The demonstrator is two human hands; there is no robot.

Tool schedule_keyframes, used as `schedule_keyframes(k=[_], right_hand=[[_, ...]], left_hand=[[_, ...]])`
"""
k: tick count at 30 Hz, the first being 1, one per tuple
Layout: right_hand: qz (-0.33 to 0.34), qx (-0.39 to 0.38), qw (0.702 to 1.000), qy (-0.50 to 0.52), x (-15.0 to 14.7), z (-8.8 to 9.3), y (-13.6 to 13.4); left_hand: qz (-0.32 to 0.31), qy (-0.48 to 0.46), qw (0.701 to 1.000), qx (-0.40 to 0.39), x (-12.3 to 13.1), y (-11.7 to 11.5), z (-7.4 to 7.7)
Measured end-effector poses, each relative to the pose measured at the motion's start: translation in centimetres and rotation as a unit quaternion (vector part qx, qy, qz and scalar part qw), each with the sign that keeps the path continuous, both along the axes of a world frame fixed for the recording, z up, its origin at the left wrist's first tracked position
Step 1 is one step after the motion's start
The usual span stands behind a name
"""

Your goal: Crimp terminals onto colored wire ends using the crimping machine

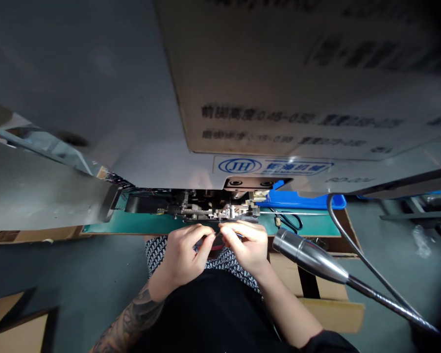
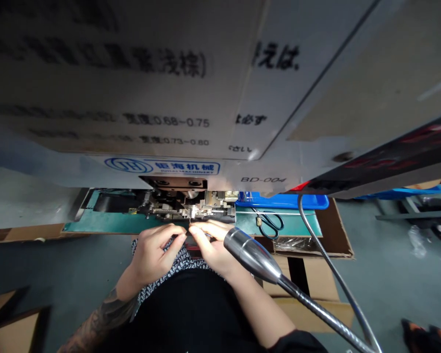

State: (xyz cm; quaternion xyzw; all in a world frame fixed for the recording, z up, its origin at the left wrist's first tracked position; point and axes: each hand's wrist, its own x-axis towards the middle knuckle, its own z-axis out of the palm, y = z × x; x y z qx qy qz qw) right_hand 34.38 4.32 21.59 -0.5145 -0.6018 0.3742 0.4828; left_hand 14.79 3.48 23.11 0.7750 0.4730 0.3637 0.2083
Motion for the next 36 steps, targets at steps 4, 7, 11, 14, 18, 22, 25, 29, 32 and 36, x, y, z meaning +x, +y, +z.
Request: schedule_keyframes(k=[4, 7, 11, 14, 18, 22, 25, 29, 32, 36], right_hand=[[0.015, 0.109, 0.991, -0.080, 0.5, -0.7, 0.0], [-0.036, 0.136, 0.986, -0.086, 0.3, -0.8, 0.4], [-0.078, 0.116, 0.988, -0.071, -0.1, -0.5, 0.7], [-0.085, 0.077, 0.992, -0.055, -0.3, -0.1, 0.7], [-0.096, 0.022, 0.995, -0.012, -0.5, 0.2, 0.6], [-0.110, -0.032, 0.992, 0.046, -0.8, 0.3, 0.6], [-0.113, -0.060, 0.989, 0.077, -0.9, 0.4, 0.6], [-0.122, -0.077, 0.986, 0.083, -1.1, 0.5, 0.6], [-0.135, -0.074, 0.986, 0.071, -1.2, 0.4, 0.6], [-0.139, -0.045, 0.988, 0.050, -1.3, 0.1, 0.6]], left_hand=[[0.009, -0.007, 1.000, -0.016, 0.7, 0.2, 0.3], [0.023, 0.002, 1.000, -0.003, 1.2, 0.3, 0.2], [0.045, 0.019, 0.999, 0.014, 1.8, 0.3, 0.1], [0.050, 0.023, 0.998, 0.018, 2.0, 0.2, -0.1], [0.056, 0.025, 0.998, 0.020, 2.1, 0.2, -0.3], [0.067, 0.027, 0.997, 0.028, 2.2, 0.2, -0.5], [0.074, 0.028, 0.996, 0.030, 2.3, 0.1, -0.3], [0.079, 0.031, 0.996, 0.022, 2.5, 0.1, 0.0], [0.079, 0.030, 0.996, 0.022, 2.6, 0.1, 0.1], [0.081, 0.034, 0.996, 0.020, 2.5, 0.0, -0.1]])
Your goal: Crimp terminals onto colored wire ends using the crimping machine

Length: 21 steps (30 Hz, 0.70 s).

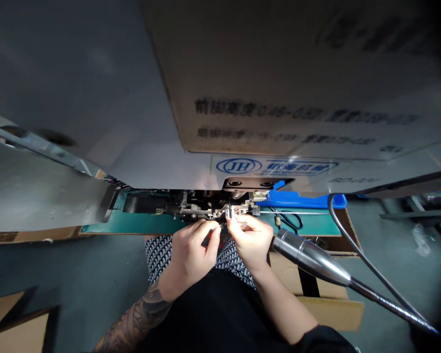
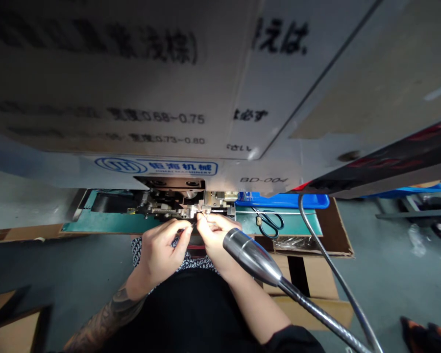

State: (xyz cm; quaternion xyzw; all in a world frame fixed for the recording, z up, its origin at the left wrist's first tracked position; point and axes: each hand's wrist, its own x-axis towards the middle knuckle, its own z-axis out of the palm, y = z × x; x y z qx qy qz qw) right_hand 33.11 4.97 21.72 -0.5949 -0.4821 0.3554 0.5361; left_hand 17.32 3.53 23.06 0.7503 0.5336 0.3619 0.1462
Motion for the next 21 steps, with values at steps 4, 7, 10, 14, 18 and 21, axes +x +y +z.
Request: schedule_keyframes(k=[4, 7, 10, 14, 18, 21], right_hand=[[0.000, 0.030, 0.999, -0.026, 0.0, -0.2, -0.1], [0.004, 0.057, 0.997, -0.056, 0.1, -0.4, 0.0], [0.015, 0.105, 0.989, -0.103, 0.3, -0.7, 0.1], [0.058, 0.151, 0.977, -0.136, 1.0, -1.4, -0.3], [0.084, 0.152, 0.977, -0.122, 1.5, -1.6, -1.7], [0.070, 0.158, 0.982, -0.082, 1.3, -0.7, -2.7]], left_hand=[[0.006, 0.000, 1.000, 0.014, 0.0, 0.0, -0.3], [0.007, -0.002, 1.000, 0.018, -0.1, 0.0, -0.5], [0.001, 0.001, 1.000, 0.013, -0.4, 0.0, -0.4], [-0.045, -0.019, 0.998, -0.027, -1.0, 0.0, -0.2], [-0.096, -0.071, 0.990, -0.070, -1.5, -0.4, 0.5], [-0.113, -0.097, 0.986, -0.073, -1.6, -0.9, 1.2]])
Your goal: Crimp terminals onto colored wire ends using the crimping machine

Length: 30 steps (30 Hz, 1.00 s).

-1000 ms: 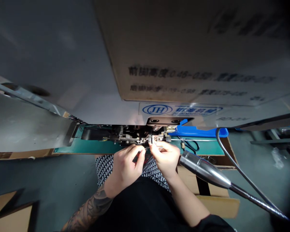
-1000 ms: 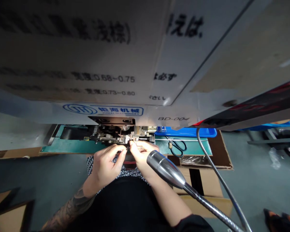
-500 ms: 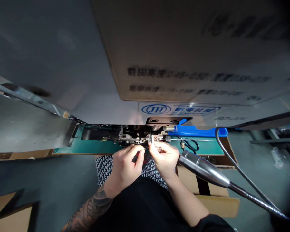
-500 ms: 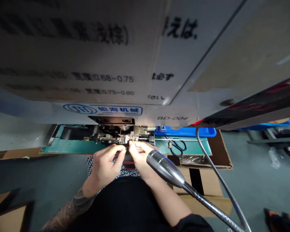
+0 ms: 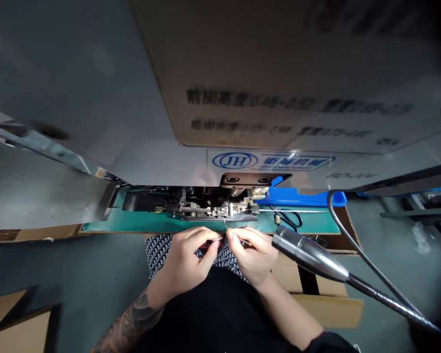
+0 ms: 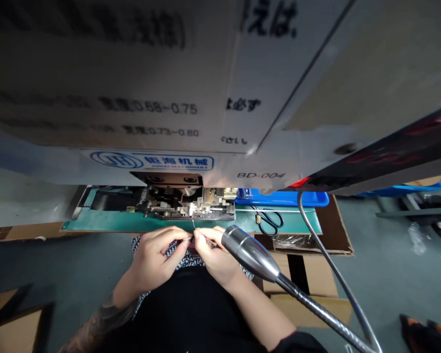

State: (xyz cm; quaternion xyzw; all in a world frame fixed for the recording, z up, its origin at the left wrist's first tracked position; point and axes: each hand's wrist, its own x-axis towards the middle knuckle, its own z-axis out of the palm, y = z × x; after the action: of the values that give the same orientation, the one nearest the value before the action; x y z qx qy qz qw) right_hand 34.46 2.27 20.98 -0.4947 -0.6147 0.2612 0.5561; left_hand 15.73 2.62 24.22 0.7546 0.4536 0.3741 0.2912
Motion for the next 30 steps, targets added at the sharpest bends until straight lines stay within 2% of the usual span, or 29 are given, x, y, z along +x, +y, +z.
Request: schedule_keyframes(k=[5, 8, 13, 20, 30], right_hand=[[-0.002, 0.030, 0.999, 0.035, -0.7, 2.5, -0.5], [-0.009, 0.037, 0.999, 0.036, -0.9, 3.3, -0.5], [-0.006, 0.065, 0.998, 0.027, -0.9, 3.3, -0.8], [0.009, 0.065, 0.998, 0.009, -0.5, 3.7, -0.9], [-0.006, 0.082, 0.996, 0.013, -0.7, 3.5, -0.7]], left_hand=[[-0.002, -0.010, 1.000, 0.021, 0.1, -0.8, 1.0], [0.002, -0.004, 1.000, 0.026, 0.1, -1.0, 1.4], [0.008, -0.005, 0.999, 0.045, 0.1, -1.2, 1.7], [0.007, -0.007, 0.999, 0.047, 0.1, -1.3, 1.7], [0.009, -0.008, 0.999, 0.049, 0.2, -1.1, 1.9]])
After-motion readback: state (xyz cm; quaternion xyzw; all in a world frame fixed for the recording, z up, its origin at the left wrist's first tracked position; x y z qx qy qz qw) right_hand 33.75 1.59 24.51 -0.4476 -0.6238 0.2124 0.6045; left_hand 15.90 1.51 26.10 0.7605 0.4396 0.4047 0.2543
